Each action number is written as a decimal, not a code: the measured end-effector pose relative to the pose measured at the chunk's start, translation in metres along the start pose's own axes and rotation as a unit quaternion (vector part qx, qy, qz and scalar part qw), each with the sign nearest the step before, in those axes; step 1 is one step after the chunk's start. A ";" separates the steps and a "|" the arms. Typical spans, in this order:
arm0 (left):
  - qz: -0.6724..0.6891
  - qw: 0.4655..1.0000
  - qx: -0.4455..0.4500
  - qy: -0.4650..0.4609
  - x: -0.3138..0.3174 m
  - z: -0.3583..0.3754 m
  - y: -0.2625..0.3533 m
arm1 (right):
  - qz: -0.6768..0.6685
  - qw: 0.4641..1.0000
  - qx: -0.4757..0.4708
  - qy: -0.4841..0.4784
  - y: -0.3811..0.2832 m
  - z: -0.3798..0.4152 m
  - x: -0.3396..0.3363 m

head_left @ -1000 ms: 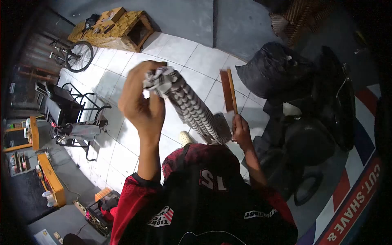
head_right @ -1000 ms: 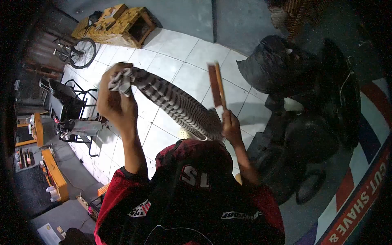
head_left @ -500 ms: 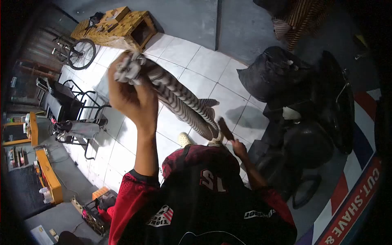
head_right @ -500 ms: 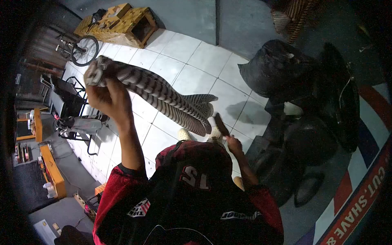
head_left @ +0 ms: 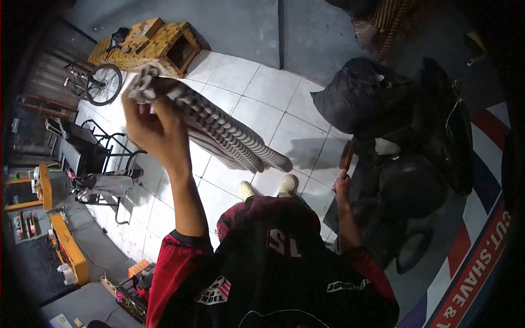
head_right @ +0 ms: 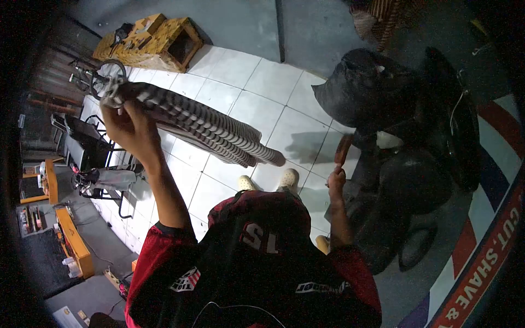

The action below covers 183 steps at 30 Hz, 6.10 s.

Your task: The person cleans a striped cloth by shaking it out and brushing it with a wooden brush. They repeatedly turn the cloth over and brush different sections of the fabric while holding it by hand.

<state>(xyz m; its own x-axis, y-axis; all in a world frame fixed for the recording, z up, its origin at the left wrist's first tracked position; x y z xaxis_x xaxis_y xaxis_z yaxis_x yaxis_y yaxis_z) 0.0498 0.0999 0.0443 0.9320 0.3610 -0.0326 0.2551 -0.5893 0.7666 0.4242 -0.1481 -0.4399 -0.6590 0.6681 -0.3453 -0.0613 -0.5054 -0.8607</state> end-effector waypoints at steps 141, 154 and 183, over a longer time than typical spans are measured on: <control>0.253 0.917 -0.269 -0.150 0.045 0.008 0.025 | 0.456 0.745 -0.324 -0.364 -0.019 0.064 0.129; -0.156 0.968 -0.097 -0.173 0.047 0.028 0.017 | 0.586 0.643 -0.376 -0.318 -0.236 0.123 0.033; -0.212 0.926 -0.117 -0.290 0.038 0.022 -0.042 | 0.464 0.698 -0.378 -0.393 -0.376 0.175 0.022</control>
<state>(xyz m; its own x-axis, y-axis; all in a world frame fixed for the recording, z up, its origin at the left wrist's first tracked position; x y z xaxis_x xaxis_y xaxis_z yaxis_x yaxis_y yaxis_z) 0.0800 0.1224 -0.0029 0.7590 0.0352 -0.6501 0.6309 -0.2862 0.7211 0.3014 -0.0395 -0.0585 -0.3785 -0.4115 -0.8291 0.8824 0.1100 -0.4575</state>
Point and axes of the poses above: each hand's wrist, its own z-axis away from the middle knuckle, its own x-axis out of the palm, y = z × x, the point moved 4 cm from there along -z, towards the middle knuckle, and after that the axes turned 7 degrees about -x, right-handed, at the moved point
